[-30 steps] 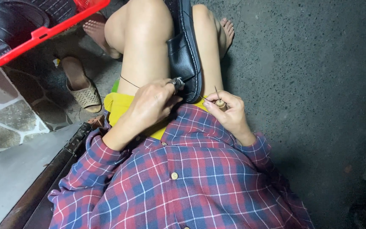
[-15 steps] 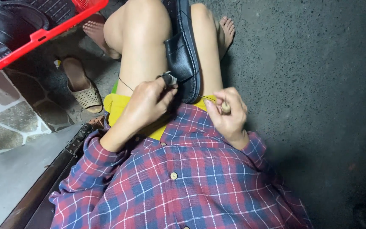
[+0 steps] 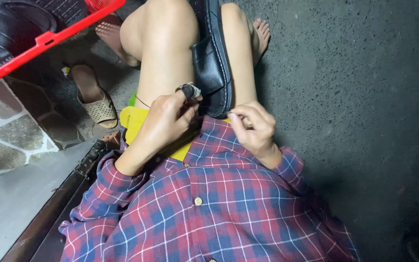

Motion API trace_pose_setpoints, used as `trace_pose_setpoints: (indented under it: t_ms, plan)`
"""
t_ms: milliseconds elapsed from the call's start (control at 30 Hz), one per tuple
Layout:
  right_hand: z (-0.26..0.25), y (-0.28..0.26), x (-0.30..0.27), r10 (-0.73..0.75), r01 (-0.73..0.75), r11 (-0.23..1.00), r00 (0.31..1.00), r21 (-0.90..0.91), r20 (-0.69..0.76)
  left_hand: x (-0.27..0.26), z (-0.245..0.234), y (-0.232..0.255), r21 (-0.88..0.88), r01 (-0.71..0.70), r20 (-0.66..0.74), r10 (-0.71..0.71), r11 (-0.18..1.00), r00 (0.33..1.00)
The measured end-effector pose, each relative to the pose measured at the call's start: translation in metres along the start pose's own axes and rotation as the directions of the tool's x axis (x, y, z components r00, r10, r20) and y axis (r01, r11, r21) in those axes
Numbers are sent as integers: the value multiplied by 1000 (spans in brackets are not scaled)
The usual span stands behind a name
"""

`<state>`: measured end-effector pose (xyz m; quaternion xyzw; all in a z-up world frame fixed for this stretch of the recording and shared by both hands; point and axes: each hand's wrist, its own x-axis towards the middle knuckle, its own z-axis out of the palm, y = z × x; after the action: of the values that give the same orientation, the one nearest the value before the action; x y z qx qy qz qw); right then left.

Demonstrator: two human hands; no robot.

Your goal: Manually stitching the sole of a black sandal using a needle and thread in a repair shop environment.

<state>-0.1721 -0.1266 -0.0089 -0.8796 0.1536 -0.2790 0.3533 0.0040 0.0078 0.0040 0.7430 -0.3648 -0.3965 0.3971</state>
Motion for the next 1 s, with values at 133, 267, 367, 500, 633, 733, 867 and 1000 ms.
trace_pose_setpoints:
  t_ms: [133, 267, 367, 500, 633, 733, 867, 1000]
  plan:
    - [-6, 1, -6, 304, -297, 941, 953, 164, -19, 0, 14, -18, 295, 14, 84, -40, 955, 996]
    - [1, 5, -8, 583, -542, 716, 811, 440, 50, -1, 20, -24, 457, -48, 146, -21, 888, 989]
    - [7, 5, -3, 644, -568, 621, 762, 540, 62, -3, 21, -28, 487, -70, 171, -16, 871, 985]
    - [8, 8, 0, 674, -607, 613, 736, 506, 66, -2, 19, -28, 475, -80, 193, -15, 876, 981]
    - [8, 9, 4, 671, -618, 628, 738, 473, 73, -1, 18, -31, 499, -88, 201, -17, 862, 979]
    - [11, 10, 5, 669, -622, 643, 740, 447, 68, -1, 18, -32, 504, -79, 204, -30, 860, 979]
    - [14, 14, 3, 674, -625, 642, 736, 444, 61, 0, 17, -35, 482, -73, 210, -34, 873, 977]
    - [15, 17, 3, 665, -616, 659, 745, 431, 48, 1, 16, -36, 477, -58, 196, -42, 877, 980]
